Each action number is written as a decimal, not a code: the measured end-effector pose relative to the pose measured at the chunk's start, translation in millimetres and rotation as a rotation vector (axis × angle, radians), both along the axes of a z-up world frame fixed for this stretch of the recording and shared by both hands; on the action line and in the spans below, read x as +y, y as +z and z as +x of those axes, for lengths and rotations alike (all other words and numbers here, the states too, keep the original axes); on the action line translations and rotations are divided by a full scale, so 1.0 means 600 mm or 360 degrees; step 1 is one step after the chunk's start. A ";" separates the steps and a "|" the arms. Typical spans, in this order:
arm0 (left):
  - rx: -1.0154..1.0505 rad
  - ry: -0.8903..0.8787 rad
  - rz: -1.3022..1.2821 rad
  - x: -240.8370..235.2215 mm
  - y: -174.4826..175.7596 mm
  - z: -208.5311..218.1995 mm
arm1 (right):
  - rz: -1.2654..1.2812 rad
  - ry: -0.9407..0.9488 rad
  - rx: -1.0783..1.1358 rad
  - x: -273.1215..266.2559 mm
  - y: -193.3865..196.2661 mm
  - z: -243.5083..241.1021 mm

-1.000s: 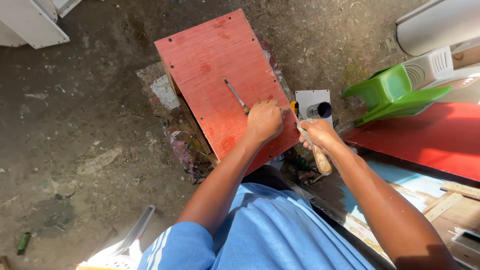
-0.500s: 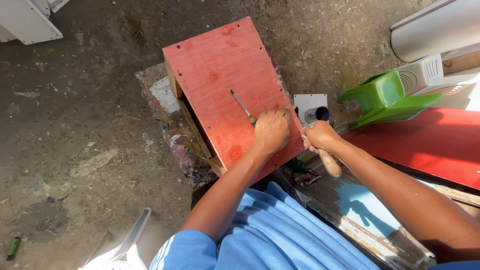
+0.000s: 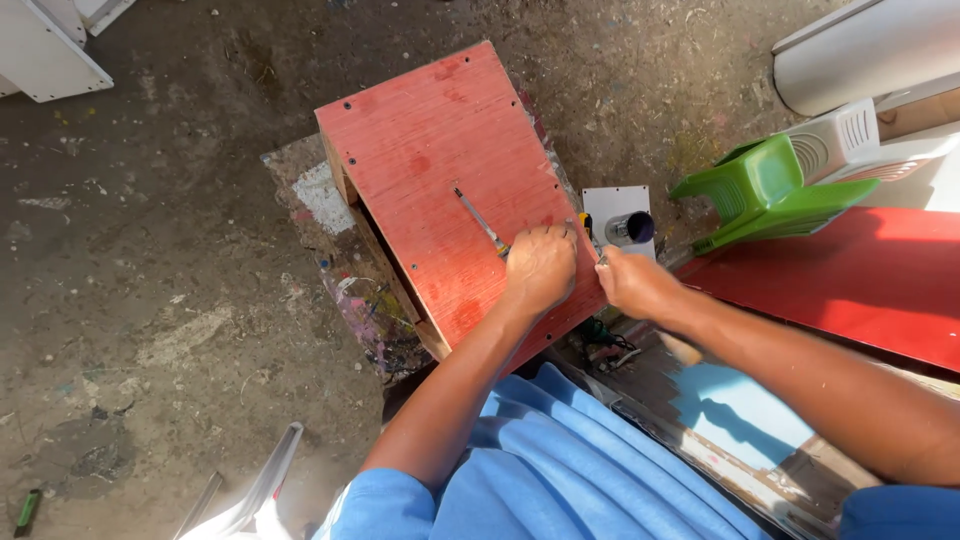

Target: Driving screws into a board using a power drill and using a scraper to adjust the surface

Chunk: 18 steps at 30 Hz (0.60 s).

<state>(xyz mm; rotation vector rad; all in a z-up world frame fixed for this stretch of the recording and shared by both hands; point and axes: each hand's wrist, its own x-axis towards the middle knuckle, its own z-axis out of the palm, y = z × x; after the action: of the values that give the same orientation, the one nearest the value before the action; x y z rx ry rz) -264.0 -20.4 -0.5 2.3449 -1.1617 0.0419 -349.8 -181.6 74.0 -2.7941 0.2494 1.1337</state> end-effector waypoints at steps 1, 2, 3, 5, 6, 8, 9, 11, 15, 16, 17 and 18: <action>0.0009 0.0001 0.0019 0.001 0.005 0.000 | 0.0134 -0.0623 -0.0170 0.010 -0.020 -0.010; 0.0017 0.0001 0.0039 0.002 0.012 -0.002 | 0.0269 -0.1245 -0.0342 0.019 -0.040 -0.021; 0.0015 -0.0009 0.0034 -0.002 0.003 -0.003 | 0.0265 -0.1255 -0.0347 0.024 -0.027 -0.011; 0.0011 -0.0002 0.0048 -0.010 -0.014 0.000 | 0.0629 -0.2368 0.0089 0.033 0.000 0.015; 0.0006 -0.0005 0.0042 -0.006 -0.005 -0.002 | 0.0628 -0.2370 0.0080 0.027 -0.011 0.000; -0.0072 0.0007 0.0033 0.005 0.014 -0.001 | 0.0806 -0.2590 -0.0140 0.016 -0.033 -0.024; -0.0071 -0.0007 0.0026 0.004 0.007 -0.007 | 0.0800 -0.2603 -0.0149 0.014 -0.034 -0.032; -0.0096 0.0013 0.0030 0.004 -0.003 -0.006 | 0.0033 -0.0635 -0.0325 0.005 -0.034 -0.028; -0.0084 0.0024 0.0006 0.006 0.008 0.001 | -0.0016 0.0672 -0.0277 -0.061 0.011 -0.001; -0.0107 0.0038 0.0018 0.007 0.014 0.005 | 0.0018 0.1068 -0.0422 -0.083 -0.002 0.016; -0.0112 0.0037 0.0032 0.009 0.019 -0.004 | 0.0058 0.1449 -0.0555 -0.103 -0.014 0.021; -0.0106 0.0036 0.0035 0.008 0.021 -0.009 | 0.0064 0.1446 -0.0549 -0.076 0.016 0.016</action>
<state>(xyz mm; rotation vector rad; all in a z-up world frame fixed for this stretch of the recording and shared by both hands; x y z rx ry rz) -269.1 -15.6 12.1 2.3926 -1.1729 0.1160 -339.9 -227.4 83.8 -3.0215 -1.1490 0.6781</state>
